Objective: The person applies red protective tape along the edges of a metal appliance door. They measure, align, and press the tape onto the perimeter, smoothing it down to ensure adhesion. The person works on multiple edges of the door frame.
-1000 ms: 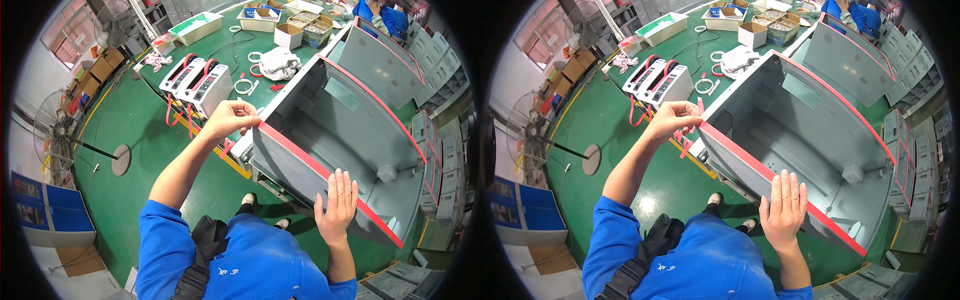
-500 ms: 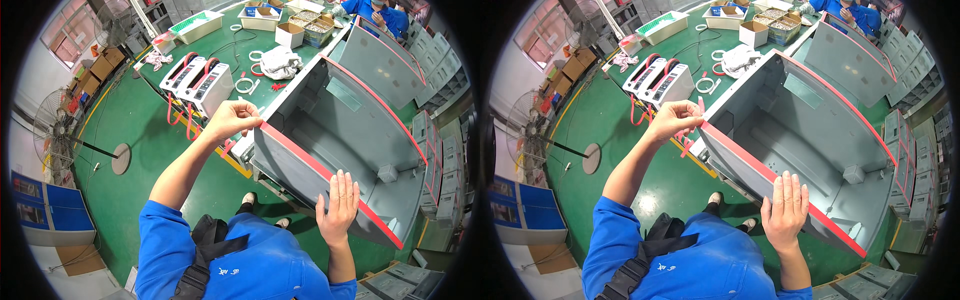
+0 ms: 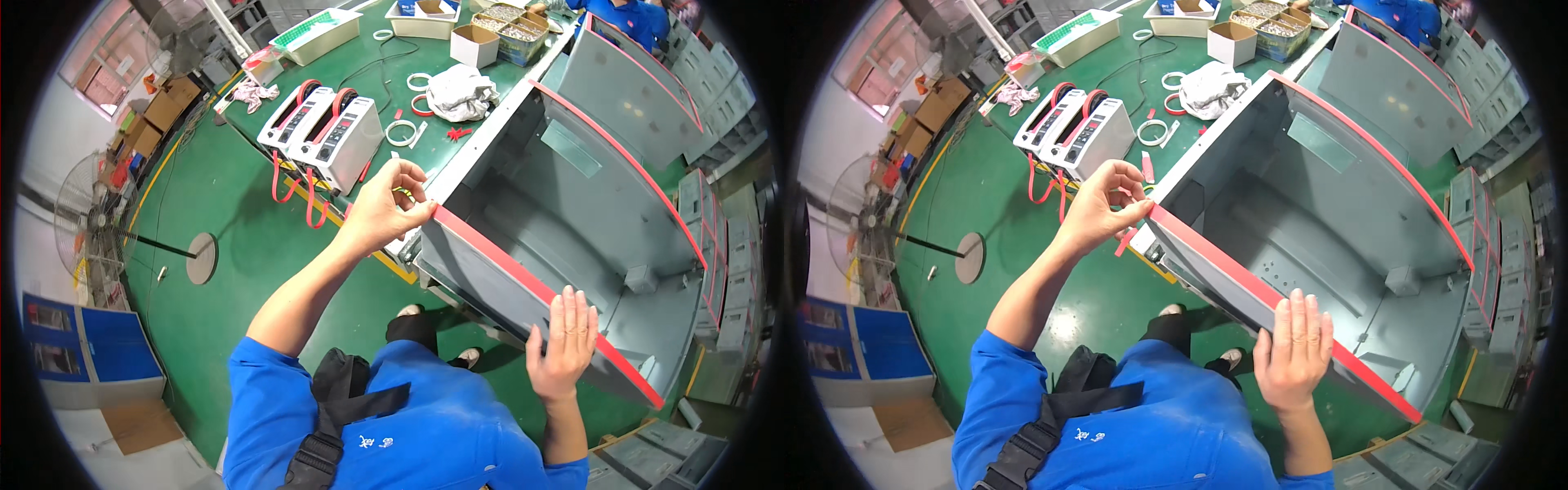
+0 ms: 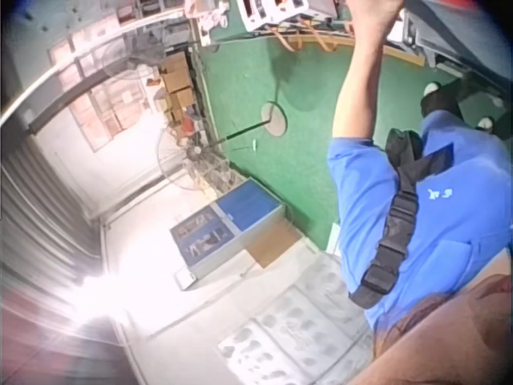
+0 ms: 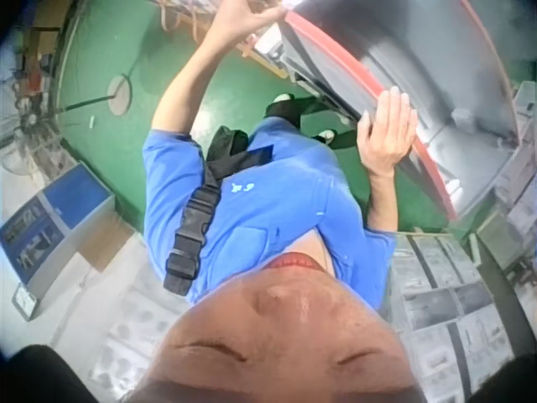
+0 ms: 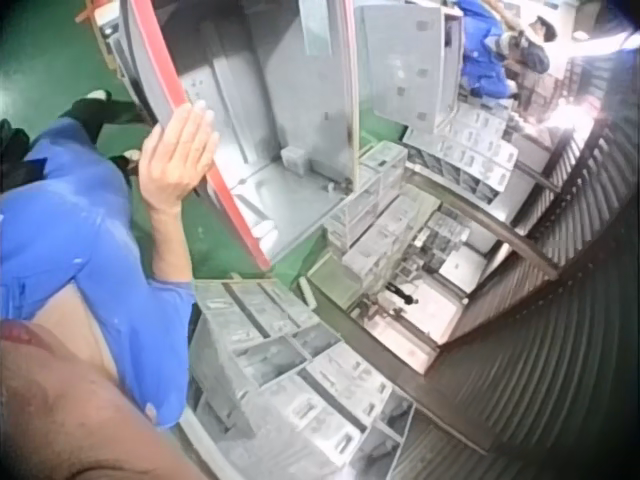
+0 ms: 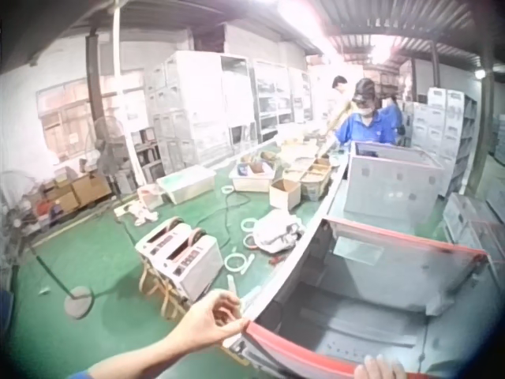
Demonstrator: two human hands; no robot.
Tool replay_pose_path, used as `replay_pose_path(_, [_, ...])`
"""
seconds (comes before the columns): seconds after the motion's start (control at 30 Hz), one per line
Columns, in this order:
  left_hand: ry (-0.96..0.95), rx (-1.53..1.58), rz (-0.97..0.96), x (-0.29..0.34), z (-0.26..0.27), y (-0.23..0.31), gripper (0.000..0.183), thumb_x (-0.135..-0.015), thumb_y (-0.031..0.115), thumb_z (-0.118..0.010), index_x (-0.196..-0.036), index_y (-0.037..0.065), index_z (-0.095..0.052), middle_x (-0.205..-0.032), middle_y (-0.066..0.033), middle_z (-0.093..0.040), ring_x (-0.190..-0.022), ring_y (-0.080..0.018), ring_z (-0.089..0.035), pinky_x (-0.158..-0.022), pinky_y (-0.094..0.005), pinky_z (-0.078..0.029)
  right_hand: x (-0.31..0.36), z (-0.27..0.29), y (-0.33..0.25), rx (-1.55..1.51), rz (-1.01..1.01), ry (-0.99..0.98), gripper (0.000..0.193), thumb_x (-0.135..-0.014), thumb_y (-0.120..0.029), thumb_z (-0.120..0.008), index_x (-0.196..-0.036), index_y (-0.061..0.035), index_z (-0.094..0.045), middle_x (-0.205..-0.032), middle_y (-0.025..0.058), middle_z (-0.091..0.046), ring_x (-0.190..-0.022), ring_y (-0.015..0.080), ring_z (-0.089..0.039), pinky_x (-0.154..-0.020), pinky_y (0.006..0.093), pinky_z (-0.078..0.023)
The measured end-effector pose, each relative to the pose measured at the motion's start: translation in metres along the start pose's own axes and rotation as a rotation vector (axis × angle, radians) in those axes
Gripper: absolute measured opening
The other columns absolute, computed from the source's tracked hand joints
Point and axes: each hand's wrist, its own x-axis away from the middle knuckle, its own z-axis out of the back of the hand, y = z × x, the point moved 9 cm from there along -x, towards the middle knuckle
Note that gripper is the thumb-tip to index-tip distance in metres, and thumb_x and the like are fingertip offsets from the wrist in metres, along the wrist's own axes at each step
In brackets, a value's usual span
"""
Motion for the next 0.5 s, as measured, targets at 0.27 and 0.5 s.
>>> replay_pose_path(0.27, [-0.218, 0.362, 0.128, -0.032, 0.020, -0.060, 0.031, -0.081, 0.008, -0.060, -0.108, 0.002, -0.046, -0.079, -0.0035, -0.052, -0.058, -0.0072, -0.052, -0.042, -0.0184, -0.038, -0.013, -0.006, -0.022, 0.080, -0.205, 0.041, 0.046, -0.070, -0.010, -0.061, -0.112, 0.0050, -0.050, -0.118, 0.0222, -0.050, -0.116, 0.0361, -0.044, -0.100, 0.0479, -0.027])
replay_pose_path(0.5, [-0.428, 0.208, 0.044, -0.062, 0.020, -0.076, 0.019, -0.083, 0.006, -0.057, -0.100, 0.001, -0.053, -0.081, -0.0009, -0.052, -0.062, -0.0064, -0.052, -0.050, -0.0182, -0.042, -0.113, -0.056, -0.107, -0.003, -0.152, 0.109, 0.034, -0.074, -0.014, -0.059, -0.103, 0.0037, -0.058, -0.111, 0.0184, -0.056, -0.108, 0.0300, -0.052, -0.095, 0.0416, -0.037])
